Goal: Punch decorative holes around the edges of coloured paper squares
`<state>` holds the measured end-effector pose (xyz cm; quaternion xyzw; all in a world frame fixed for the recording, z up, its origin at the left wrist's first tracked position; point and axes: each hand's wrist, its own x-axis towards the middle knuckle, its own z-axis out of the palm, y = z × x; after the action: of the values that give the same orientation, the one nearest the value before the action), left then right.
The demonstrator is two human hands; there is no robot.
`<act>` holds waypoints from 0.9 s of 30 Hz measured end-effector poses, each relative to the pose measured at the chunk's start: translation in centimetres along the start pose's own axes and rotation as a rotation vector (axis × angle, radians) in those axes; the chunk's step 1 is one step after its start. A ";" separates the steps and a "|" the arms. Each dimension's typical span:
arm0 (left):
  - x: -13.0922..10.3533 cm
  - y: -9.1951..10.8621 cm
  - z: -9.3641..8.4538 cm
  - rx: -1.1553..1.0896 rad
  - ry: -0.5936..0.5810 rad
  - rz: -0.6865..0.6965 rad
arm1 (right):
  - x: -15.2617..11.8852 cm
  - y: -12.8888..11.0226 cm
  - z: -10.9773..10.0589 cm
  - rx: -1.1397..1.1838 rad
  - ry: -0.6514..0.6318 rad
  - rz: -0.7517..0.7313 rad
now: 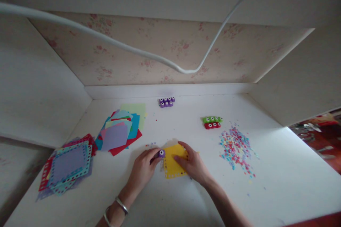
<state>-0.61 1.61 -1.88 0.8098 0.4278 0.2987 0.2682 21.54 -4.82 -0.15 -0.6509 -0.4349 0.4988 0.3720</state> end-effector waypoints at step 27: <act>0.6 0.7 -1.2 -0.044 -0.099 0.013 | -1.3 0.8 -0.9 -0.936 0.097 -0.634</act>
<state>-0.81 2.02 -0.48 0.8202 0.4022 0.2692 0.3049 22.38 -6.31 -0.26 -0.6063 -0.7662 0.0861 0.1948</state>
